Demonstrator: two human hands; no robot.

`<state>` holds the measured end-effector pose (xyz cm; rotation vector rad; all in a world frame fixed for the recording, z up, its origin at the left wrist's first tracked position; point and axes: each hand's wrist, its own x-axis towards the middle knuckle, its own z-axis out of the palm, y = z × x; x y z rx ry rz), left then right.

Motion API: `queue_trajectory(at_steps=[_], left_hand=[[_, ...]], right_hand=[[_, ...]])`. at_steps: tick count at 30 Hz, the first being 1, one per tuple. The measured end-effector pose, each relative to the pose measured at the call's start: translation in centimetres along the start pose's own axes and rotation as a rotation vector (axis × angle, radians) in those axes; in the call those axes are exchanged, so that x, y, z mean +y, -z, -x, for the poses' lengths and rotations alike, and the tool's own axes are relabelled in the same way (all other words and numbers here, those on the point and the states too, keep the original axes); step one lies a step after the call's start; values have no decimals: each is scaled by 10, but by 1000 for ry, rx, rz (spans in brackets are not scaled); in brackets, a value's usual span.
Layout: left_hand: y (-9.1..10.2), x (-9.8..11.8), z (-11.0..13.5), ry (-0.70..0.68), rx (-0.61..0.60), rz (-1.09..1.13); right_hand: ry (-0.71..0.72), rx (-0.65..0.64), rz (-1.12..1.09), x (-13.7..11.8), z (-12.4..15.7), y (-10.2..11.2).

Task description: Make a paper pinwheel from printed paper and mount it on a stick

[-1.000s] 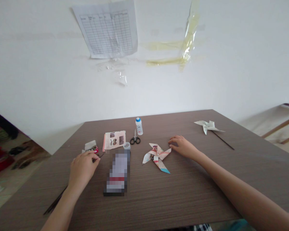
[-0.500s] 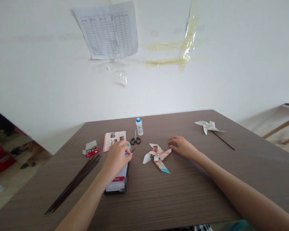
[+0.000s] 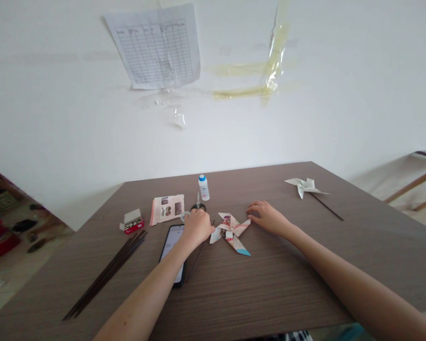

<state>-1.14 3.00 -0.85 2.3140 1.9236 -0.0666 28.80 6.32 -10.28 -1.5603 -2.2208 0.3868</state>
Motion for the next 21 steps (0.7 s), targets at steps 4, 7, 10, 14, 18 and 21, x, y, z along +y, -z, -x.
queue_trajectory(at_steps=[4,7,10,14,18,21], left_hand=[[-4,-7,1,-29,-21,-8],[-7,-18,4,-64,-5,13],[-8,-33,11,-90,34,28],[-9,-47,28,-74,2,23],[-14,-54,41,-80,-57,15],[-21,-56,43,-88,-72,21]], right_hand=[[-5,-1,-10,-1,-1,0],[-11,-5,-13,-3,-1,1],[-7,17,-46,-9,-1,0],[-6,51,-112,-24,1,-7],[-1,28,-134,-42,6,-20],[-29,5,-93,-54,8,-28]])
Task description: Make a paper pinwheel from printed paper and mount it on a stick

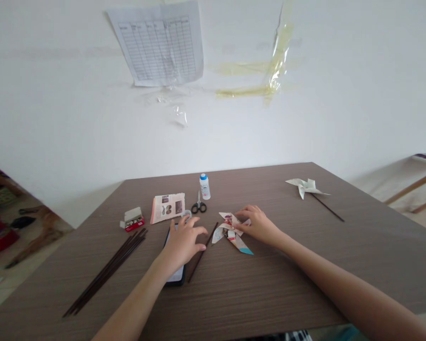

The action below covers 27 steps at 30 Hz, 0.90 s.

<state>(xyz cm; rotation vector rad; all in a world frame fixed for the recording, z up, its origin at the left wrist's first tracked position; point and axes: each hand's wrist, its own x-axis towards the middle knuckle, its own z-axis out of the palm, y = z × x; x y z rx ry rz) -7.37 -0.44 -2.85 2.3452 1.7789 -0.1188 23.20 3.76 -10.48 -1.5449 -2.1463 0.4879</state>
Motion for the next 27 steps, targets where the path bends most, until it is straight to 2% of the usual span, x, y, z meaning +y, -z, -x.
queue_trajectory(at_steps=[5,12,18,27], left_hand=[[-10,-4,-5,-15,21,3],[-15,-4,-5,-48,23,-19],[-15,-2,-1,-82,27,41],[-23,8,10,-41,42,72]], right_hand=[[-77,-33,70,-12,-1,-7],[-144,-76,85,-21,-2,0],[-191,-110,34,-14,-6,12],[-186,-139,-43,-6,-8,28]])
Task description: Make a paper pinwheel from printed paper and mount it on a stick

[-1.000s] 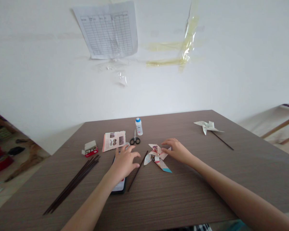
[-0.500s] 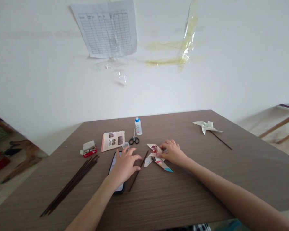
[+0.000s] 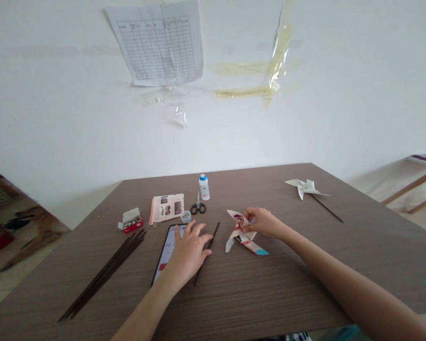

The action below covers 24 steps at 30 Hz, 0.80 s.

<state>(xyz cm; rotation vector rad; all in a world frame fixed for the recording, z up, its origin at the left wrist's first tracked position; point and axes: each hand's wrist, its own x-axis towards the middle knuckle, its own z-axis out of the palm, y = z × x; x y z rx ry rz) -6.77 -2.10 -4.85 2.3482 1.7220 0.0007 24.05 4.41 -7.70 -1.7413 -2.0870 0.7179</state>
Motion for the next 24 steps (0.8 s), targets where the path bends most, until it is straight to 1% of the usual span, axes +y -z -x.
queue_trajectory(at_steps=[4,8,13,19,24], left_hand=[[-2,2,2,10,6,-23],[-2,-3,1,-10,24,-52],[-2,-5,0,19,16,-47],[-6,3,0,-1,0,-33],[-10,9,-1,-23,-5,41]], right_hand=[[14,-15,17,0,-1,1],[38,-44,48,1,-1,3],[47,-71,43,0,0,6],[76,-94,-6,5,-5,5],[144,-70,-22,7,-8,5]])
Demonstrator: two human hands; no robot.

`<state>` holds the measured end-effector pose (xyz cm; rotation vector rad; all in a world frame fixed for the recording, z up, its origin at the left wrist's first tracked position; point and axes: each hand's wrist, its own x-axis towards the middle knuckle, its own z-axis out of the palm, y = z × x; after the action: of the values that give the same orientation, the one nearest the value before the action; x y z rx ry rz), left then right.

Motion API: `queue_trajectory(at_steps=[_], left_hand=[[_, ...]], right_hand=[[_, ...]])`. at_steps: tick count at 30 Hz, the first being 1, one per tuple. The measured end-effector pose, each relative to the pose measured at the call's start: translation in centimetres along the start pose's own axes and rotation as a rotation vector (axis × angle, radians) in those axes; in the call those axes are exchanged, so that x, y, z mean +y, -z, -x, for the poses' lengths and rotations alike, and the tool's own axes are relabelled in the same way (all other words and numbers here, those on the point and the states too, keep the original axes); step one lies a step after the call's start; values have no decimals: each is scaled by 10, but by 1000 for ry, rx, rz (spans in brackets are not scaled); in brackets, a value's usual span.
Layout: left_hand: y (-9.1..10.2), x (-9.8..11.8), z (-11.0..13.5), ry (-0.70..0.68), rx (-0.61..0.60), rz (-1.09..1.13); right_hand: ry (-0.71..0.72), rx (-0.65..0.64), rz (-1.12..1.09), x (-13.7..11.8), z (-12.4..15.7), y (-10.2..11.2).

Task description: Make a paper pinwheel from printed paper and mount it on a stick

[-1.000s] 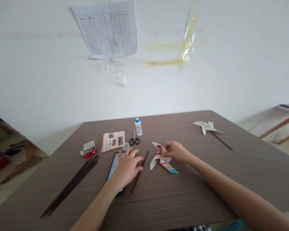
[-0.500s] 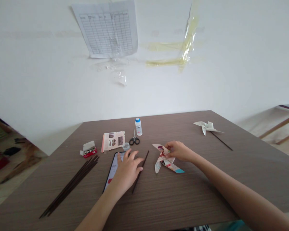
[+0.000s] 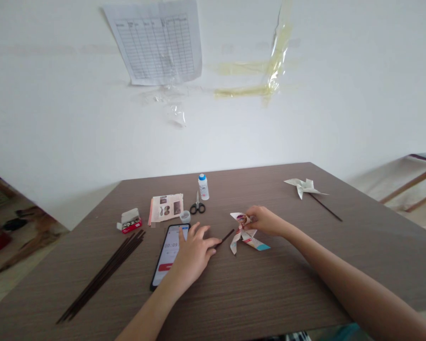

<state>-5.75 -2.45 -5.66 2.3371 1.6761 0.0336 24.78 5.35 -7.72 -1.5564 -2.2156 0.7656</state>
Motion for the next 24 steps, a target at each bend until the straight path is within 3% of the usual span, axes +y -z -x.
queue_trajectory(at_steps=[12,24], left_hand=[[-8,1,-4,-35,4,29],[-16,-8,-7,-70,47,69]], right_hand=[[43,-51,-76,-4,-9,-18],[9,-17,-74,-1,-10,-25]])
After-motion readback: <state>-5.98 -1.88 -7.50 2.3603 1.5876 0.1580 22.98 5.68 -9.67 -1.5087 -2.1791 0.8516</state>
